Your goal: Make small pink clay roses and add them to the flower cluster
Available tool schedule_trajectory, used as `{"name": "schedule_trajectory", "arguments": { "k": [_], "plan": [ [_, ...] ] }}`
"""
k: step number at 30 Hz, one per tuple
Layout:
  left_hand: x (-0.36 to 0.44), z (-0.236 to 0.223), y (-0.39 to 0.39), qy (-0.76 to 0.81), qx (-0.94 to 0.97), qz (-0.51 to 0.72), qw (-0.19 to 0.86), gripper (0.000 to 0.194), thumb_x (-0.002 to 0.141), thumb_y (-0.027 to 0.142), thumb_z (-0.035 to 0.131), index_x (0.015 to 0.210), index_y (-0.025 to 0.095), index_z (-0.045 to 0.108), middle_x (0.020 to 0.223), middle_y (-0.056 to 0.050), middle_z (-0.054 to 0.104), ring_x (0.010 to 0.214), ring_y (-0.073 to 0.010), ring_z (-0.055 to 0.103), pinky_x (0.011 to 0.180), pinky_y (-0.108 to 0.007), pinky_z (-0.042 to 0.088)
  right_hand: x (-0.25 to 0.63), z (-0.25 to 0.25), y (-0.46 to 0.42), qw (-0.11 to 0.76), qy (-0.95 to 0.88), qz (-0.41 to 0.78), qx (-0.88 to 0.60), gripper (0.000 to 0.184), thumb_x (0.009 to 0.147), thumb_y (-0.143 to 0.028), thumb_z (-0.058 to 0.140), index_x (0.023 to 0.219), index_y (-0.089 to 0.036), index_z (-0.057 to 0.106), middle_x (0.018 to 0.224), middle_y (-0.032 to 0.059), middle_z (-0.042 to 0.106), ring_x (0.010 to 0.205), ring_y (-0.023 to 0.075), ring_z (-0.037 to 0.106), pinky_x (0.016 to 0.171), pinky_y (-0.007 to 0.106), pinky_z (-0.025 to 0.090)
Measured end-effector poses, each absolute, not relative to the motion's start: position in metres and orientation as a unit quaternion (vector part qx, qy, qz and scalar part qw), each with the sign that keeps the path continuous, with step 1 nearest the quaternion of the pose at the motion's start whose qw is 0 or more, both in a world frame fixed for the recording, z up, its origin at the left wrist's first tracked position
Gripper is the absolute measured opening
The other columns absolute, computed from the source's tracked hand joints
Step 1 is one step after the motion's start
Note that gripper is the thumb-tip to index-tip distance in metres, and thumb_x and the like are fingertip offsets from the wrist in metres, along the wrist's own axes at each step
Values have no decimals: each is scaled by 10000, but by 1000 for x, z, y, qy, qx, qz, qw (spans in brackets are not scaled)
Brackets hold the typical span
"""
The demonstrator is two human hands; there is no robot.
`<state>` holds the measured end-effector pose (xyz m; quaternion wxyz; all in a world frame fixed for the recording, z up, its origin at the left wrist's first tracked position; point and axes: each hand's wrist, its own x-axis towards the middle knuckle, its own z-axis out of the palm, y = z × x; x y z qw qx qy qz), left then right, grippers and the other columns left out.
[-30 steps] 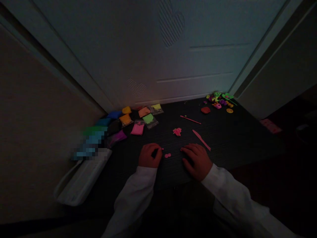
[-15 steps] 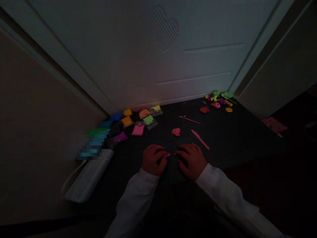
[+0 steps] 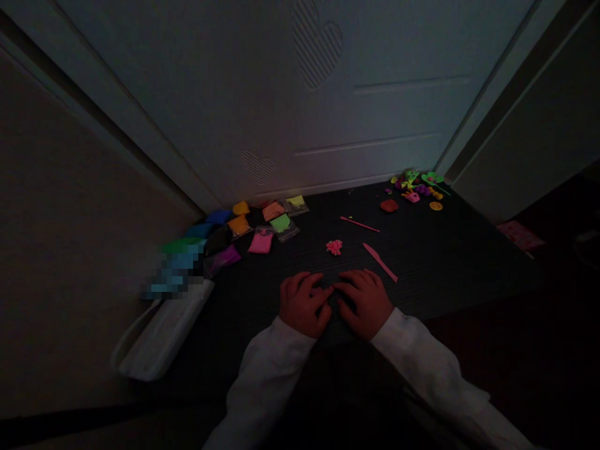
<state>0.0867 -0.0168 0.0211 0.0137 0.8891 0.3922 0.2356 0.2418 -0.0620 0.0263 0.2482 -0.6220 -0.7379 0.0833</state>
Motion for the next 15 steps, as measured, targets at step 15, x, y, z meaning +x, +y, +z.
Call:
{"name": "schedule_trajectory", "arguments": {
  "k": [15],
  "plan": [
    [86, 19, -16, 394, 888, 235, 28, 272, 661, 229, 476, 904, 269, 589, 1053, -40, 506, 994, -242, 370, 820, -426, 292, 247, 17, -58, 287, -723, 93, -621, 316, 690, -221, 464, 1002, -203, 511, 1037, 60, 490, 991, 195, 404, 896, 405, 247]
  ]
}}
